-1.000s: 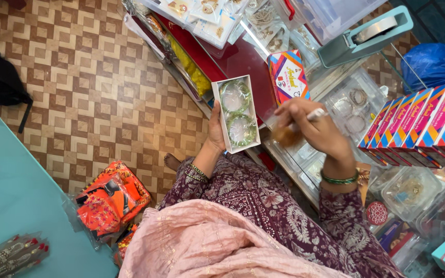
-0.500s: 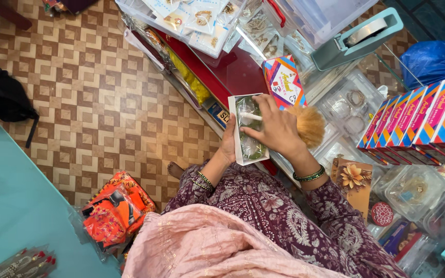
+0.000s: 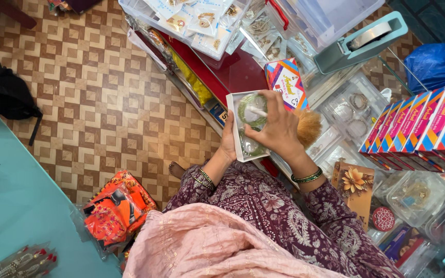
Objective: The person repeatedly opens small rectangular boxes, places wrapped bangles inside, and closes the boxes. The person uses a small brush to dust the boxes and bangles before closing them. The person places the finished boxes on a glass display counter.
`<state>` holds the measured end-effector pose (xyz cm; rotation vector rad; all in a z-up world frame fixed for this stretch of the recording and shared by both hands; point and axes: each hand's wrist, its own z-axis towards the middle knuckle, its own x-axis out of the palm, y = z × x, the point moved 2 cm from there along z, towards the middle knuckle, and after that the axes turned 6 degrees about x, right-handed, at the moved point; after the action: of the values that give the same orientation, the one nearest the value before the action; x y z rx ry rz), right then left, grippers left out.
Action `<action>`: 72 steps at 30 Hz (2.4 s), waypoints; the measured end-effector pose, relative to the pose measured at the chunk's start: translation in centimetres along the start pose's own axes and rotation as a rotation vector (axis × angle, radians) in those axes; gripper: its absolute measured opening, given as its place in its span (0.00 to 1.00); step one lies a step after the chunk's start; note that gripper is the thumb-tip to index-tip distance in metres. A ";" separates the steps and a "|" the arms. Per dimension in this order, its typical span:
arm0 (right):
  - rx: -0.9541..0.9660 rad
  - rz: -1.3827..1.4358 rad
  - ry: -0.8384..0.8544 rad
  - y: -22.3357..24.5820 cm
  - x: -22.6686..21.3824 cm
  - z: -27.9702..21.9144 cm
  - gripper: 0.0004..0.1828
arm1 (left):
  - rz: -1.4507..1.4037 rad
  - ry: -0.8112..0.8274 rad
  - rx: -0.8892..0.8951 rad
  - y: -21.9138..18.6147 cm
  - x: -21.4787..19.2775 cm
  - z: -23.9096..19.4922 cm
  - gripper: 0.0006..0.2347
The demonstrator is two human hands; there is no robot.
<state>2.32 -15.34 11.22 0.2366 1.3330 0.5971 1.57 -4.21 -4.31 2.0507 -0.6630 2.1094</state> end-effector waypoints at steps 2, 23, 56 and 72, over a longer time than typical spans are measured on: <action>-0.010 0.048 -0.021 -0.3 -0.4 0.4 0.47 | -0.044 0.010 0.003 -0.2 0.1 0.1 0.39; 0.437 -0.289 0.096 -12.2 0.1 4.0 0.46 | -0.070 -0.092 0.112 -2.3 -1.4 1.0 0.37; 0.273 0.069 0.006 -6.4 -4.1 -0.6 0.18 | -0.143 0.196 0.027 -2.3 0.8 -1.5 0.48; 0.186 -0.063 0.032 -3.1 -3.1 0.2 0.20 | 0.044 0.118 -0.024 -4.2 1.9 -1.2 0.43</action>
<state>2.96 -19.53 12.32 0.3360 1.4229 0.4255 1.94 -0.36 -1.49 1.8982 -0.7180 2.2148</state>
